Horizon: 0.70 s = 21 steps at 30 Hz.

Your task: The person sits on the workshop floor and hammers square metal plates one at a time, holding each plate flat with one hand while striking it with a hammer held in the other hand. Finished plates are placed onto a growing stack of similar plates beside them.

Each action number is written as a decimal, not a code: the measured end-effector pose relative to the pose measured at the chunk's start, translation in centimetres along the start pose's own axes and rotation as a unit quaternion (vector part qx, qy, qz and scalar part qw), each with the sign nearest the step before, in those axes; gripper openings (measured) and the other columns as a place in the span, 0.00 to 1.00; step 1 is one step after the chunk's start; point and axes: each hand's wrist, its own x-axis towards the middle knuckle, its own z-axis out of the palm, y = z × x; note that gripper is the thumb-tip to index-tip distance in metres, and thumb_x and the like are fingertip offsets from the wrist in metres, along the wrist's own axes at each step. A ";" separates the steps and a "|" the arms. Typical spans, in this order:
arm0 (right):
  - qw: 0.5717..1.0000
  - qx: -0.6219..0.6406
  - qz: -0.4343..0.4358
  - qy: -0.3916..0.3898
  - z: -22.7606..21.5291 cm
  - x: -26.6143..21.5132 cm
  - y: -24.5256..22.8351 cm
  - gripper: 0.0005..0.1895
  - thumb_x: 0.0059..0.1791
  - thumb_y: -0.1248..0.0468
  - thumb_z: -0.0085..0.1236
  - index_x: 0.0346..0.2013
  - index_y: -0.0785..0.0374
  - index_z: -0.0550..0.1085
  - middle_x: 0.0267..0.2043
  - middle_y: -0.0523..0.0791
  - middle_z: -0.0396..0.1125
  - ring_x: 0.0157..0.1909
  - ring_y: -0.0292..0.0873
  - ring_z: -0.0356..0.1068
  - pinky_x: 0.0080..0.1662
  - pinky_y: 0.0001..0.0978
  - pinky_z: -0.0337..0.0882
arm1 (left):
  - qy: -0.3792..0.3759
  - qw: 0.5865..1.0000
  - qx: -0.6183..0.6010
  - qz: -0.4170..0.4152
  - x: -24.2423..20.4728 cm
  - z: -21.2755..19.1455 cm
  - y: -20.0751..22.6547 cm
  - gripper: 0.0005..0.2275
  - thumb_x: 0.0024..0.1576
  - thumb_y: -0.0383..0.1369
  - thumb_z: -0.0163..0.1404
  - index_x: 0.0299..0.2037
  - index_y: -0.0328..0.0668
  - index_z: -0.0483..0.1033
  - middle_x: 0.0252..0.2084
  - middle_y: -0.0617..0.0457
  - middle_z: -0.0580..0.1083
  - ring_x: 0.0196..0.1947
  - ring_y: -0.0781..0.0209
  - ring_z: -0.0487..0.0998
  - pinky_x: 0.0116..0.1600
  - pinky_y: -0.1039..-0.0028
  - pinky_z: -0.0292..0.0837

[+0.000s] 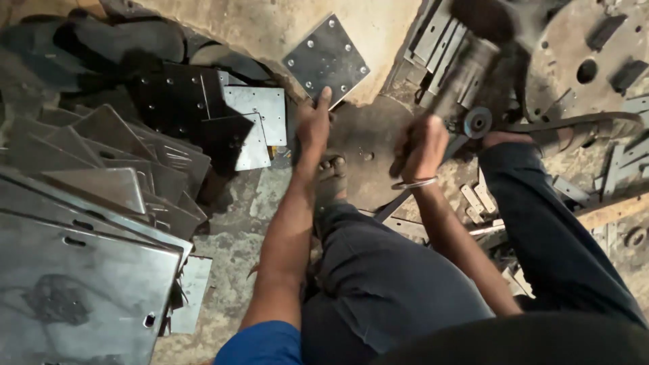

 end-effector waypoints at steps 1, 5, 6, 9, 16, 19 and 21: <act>1.000 0.003 0.002 0.001 -1.8 1.3 3.5 0.23 0.58 0.46 0.43 0.31 0.62 0.66 0.21 0.40 0.58 0.18 0.36 0.57 0.21 0.32 0.57 | 0.000 1.000 0.004 -0.001 0.0 -0.1 -0.1 0.20 0.60 0.49 0.53 0.32 0.36 0.79 0.18 0.56 0.72 0.16 0.67 0.69 0.24 0.71 0.63; 0.970 -0.191 -0.152 0.013 -4.5 5.2 8.3 0.28 0.59 0.42 0.47 0.33 0.65 0.65 0.23 0.43 0.58 0.25 0.42 0.59 0.29 0.37 0.60 | -0.009 1.000 0.007 -0.002 0.1 -0.1 -0.8 0.22 0.59 0.49 0.54 0.31 0.33 0.78 0.19 0.55 0.71 0.15 0.66 0.70 0.23 0.71 0.64; 0.955 -0.279 -0.097 -0.033 -3.8 6.3 7.2 0.29 0.57 0.40 0.48 0.33 0.66 0.66 0.23 0.44 0.61 0.25 0.43 0.62 0.29 0.39 0.63 | -0.019 1.000 -0.005 -0.002 0.6 0.0 -0.9 0.23 0.60 0.50 0.54 0.30 0.31 0.78 0.19 0.53 0.71 0.15 0.65 0.70 0.23 0.70 0.63; 0.896 -0.418 0.061 -0.136 -1.4 5.6 1.4 0.33 0.55 0.37 0.47 0.32 0.67 0.71 0.22 0.47 0.66 0.26 0.44 0.67 0.32 0.42 0.66 | -0.036 0.999 0.001 0.036 0.7 -0.6 -1.0 0.22 0.60 0.50 0.54 0.34 0.33 0.81 0.21 0.55 0.72 0.19 0.68 0.71 0.25 0.71 0.65; 0.930 -0.366 0.031 -0.008 -6.3 -6.1 11.7 0.34 0.55 0.38 0.47 0.30 0.69 0.72 0.23 0.57 0.67 0.27 0.58 0.66 0.33 0.50 0.65 | 0.014 0.969 0.068 0.237 -2.7 0.4 2.8 0.22 0.68 0.48 0.51 0.47 0.29 0.79 0.37 0.52 0.79 0.33 0.65 0.79 0.38 0.73 0.71; 0.894 -0.418 0.157 0.035 -9.8 -10.5 18.9 0.34 0.53 0.37 0.45 0.33 0.68 0.74 0.26 0.60 0.69 0.32 0.63 0.70 0.37 0.54 0.64 | -0.082 0.977 -0.178 0.081 -2.7 2.5 7.6 0.19 0.65 0.44 0.53 0.44 0.28 0.76 0.33 0.51 0.76 0.26 0.65 0.76 0.31 0.74 0.69; 0.864 -0.482 0.137 0.042 -11.9 -11.5 22.5 0.34 0.56 0.36 0.44 0.39 0.68 0.74 0.34 0.62 0.70 0.40 0.70 0.68 0.41 0.58 0.65 | -0.122 0.978 -0.141 0.090 -0.7 4.2 12.8 0.22 0.62 0.48 0.51 0.49 0.31 0.78 0.36 0.54 0.77 0.27 0.68 0.78 0.34 0.76 0.74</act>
